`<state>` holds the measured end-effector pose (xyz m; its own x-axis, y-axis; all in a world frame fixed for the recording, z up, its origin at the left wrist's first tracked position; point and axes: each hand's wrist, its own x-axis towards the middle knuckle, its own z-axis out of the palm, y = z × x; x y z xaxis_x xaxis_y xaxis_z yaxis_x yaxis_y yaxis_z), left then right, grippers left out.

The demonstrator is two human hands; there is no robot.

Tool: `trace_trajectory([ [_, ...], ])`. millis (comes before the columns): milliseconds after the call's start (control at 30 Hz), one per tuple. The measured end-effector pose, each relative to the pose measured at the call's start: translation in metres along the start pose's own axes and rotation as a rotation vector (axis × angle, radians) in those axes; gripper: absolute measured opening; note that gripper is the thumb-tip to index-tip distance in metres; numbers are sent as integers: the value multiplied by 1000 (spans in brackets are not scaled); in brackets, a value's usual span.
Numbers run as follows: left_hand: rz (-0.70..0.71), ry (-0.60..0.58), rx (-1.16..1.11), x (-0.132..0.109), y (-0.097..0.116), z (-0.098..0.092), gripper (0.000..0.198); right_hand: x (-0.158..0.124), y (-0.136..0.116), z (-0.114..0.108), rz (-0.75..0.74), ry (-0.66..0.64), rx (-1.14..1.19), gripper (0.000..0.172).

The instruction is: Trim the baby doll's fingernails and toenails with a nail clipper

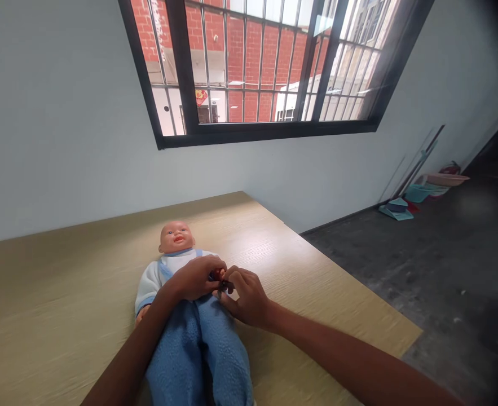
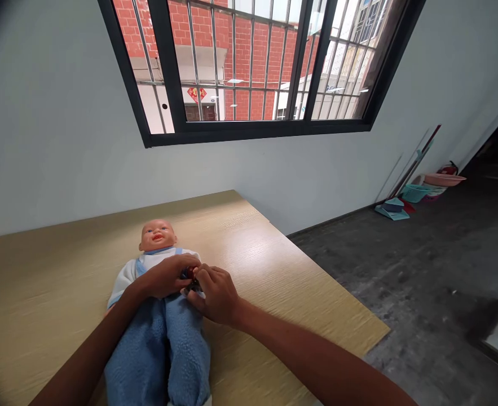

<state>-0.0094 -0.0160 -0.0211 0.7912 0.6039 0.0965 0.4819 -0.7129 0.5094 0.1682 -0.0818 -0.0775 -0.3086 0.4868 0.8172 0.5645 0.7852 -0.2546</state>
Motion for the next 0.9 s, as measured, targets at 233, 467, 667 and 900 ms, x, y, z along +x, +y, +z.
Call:
trace_trajectory([
  [233,-7,1,-17,-1,2,-1,3,-4,5,0,27,41,89,14],
  [467,2,3,-28,-1,2,-1,3,-2,1,-1,2,32,46,11],
  [667,4,-1,-18,-1,0,0,4,1,-2,-3,-54,-3,10,14],
  [900,6,2,-7,0,-1,0,3,3,-3,-3,-57,-51,-22,14],
])
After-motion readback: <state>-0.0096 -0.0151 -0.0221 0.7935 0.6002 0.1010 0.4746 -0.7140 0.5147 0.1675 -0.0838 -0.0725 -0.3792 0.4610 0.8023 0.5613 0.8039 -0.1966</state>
